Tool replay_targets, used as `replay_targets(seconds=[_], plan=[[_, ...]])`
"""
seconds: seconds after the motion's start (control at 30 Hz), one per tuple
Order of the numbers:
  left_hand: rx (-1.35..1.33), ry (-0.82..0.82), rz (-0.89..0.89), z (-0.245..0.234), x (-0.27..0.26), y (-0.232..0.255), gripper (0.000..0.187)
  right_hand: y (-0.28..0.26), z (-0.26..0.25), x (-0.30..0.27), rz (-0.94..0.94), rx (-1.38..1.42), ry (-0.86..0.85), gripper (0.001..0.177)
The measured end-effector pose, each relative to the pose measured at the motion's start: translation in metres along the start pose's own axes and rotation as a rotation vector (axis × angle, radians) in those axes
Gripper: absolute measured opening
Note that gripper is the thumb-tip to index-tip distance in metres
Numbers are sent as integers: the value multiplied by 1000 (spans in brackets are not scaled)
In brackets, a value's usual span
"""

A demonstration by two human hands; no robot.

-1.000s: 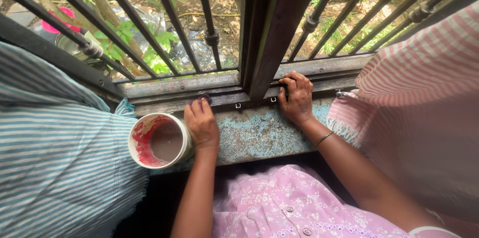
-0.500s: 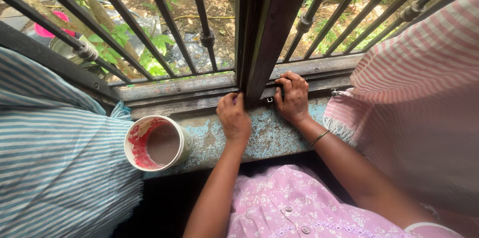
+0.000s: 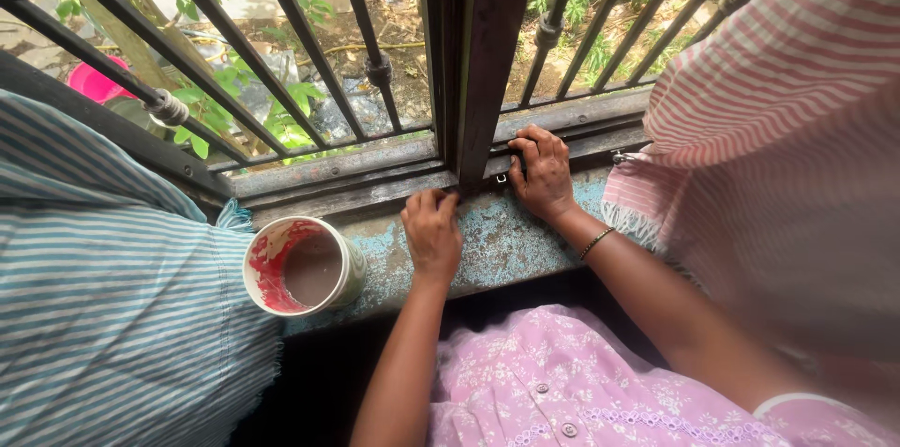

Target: The person paints the metal bars and frame of a window using a small cloth dipped in a container of dark purple paint.

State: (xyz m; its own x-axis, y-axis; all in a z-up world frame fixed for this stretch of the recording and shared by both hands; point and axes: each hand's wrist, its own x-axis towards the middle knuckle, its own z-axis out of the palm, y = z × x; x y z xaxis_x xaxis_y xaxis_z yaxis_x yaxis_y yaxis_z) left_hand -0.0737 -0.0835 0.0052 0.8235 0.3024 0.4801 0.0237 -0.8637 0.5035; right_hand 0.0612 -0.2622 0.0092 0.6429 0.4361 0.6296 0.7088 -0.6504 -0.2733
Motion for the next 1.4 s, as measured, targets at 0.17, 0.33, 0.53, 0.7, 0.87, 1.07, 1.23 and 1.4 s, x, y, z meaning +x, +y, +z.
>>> replay_targets(seconds=[0.17, 0.33, 0.53, 0.7, 0.87, 1.07, 1.23, 1.4], plan=[[-552, -22, -416, 9, -27, -8, 19, -24, -14, -6, 131, 123, -65, 28], [-1302, -55, -703, 19, -27, -13, 23, -88, -60, -19, 344, 699, -393, 53], [-1361, -191, -718, 24, -29, 19, 20, -107, -79, -31, 350, 728, -376, 63], [-1182, -267, -521, 14, -23, 31, 26, -72, -71, -41, 513, 785, -306, 48], [-587, -147, -352, -7, -14, 22, 22, -31, -80, -13, 426, 536, -65, 43], [-11, 10, -113, -12, -1, -9, 40, -13, -52, 45, 503, 151, -214, 29], [122, -105, 1, -18, 7, -24, 76, -40, -5, 44, 126, -66, 4, 29], [104, -96, 14, -18, 6, -26, 73, -7, -12, 38, 83, -181, -27, 22]])
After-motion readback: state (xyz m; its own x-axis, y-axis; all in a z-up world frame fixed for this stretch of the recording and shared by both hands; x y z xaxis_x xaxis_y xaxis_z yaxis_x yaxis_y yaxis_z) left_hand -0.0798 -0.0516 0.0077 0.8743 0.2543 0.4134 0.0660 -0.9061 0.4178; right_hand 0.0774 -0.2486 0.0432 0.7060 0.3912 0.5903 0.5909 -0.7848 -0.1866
